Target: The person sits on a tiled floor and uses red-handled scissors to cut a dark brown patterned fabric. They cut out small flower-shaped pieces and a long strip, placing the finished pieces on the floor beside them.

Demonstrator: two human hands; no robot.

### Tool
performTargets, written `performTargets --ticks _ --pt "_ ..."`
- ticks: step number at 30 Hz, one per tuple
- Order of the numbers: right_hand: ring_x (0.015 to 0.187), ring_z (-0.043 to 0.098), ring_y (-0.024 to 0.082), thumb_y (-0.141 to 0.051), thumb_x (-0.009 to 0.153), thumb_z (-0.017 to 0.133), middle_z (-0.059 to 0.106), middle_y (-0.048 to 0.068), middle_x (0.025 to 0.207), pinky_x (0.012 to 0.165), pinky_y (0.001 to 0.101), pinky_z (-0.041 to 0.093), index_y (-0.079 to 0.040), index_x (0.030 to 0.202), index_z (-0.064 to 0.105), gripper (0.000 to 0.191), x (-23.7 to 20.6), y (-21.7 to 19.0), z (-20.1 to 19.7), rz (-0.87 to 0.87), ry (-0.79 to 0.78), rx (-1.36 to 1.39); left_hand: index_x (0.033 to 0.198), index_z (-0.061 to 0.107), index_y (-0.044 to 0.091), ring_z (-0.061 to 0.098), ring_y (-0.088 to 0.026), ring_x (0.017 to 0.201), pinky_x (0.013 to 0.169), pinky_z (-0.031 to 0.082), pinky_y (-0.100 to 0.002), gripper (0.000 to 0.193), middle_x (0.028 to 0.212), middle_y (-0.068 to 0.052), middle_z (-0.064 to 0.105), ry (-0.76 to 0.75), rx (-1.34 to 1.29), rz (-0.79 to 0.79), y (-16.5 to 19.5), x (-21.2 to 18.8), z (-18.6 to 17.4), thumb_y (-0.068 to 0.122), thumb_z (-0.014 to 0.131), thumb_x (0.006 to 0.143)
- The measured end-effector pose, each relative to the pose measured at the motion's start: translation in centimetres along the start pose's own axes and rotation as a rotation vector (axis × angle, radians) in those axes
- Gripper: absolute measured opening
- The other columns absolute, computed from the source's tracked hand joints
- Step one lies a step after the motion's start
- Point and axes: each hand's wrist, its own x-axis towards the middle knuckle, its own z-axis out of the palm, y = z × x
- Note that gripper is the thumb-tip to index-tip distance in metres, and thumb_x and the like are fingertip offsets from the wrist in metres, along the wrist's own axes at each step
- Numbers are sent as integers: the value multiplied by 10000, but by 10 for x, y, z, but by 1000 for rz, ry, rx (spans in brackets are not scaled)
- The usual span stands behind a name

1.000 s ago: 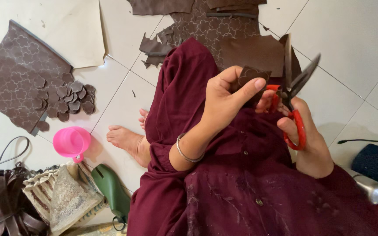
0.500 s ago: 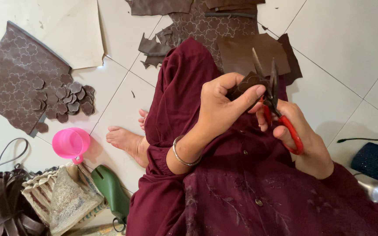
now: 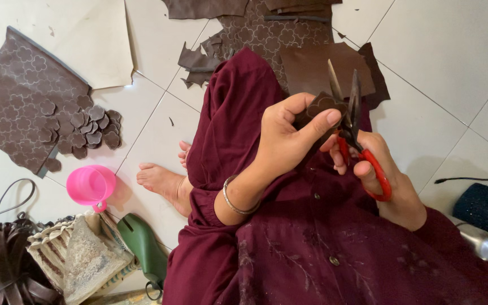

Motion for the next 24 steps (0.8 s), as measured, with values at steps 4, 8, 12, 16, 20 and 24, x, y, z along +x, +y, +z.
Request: performTargets --ticks 4,8,12,16,20,24 --pt "589 558 93 -991 643 496 562 20 710 517 222 484 39 987 643 1096 0 2 0 36 3 32 1014 653 -30 612 -65 665 599 490 -218 132 774 -34 673 -3 -4 -11 -1 -1 -1 93 676 1052" --pt "565 548 92 -977 622 511 547 7 685 493 222 475 23 952 638 1061 -1 5 -1 57 -5 29 997 665 -14 622 -46 703 628 504 -210 139 798 -12 694 6 49 -1 -1 -1 -3 115 697 1036" --pt "543 523 78 -972 622 512 536 -4 646 493 212 453 2 938 636 1032 -4 8 -7 72 -33 17 975 697 5 589 -8 754 658 476 -189 144 816 29 689 25 262 57 -1 0 -9 139 732 1016" --pt "525 511 73 -941 644 551 540 1 616 487 207 427 3 941 649 994 -8 17 -14 79 -71 49 963 713 11 537 8 736 630 437 -187 142 788 57 651 43 344 37 -1 1 -12 144 753 991" --pt "436 507 81 -878 670 575 535 5 543 422 214 406 7 905 686 923 -9 24 -18 114 -15 0 953 714 8 512 1 720 614 422 -205 152 766 53 631 50 452 66 2 1 -14 144 776 974" --pt "540 527 71 -660 869 691 556 5 673 513 207 435 28 1068 672 716 -2 20 -21 -69 110 84 933 715 23 552 -40 667 591 450 -223 171 735 5 651 -1 659 81 6 5 -17 157 819 916"
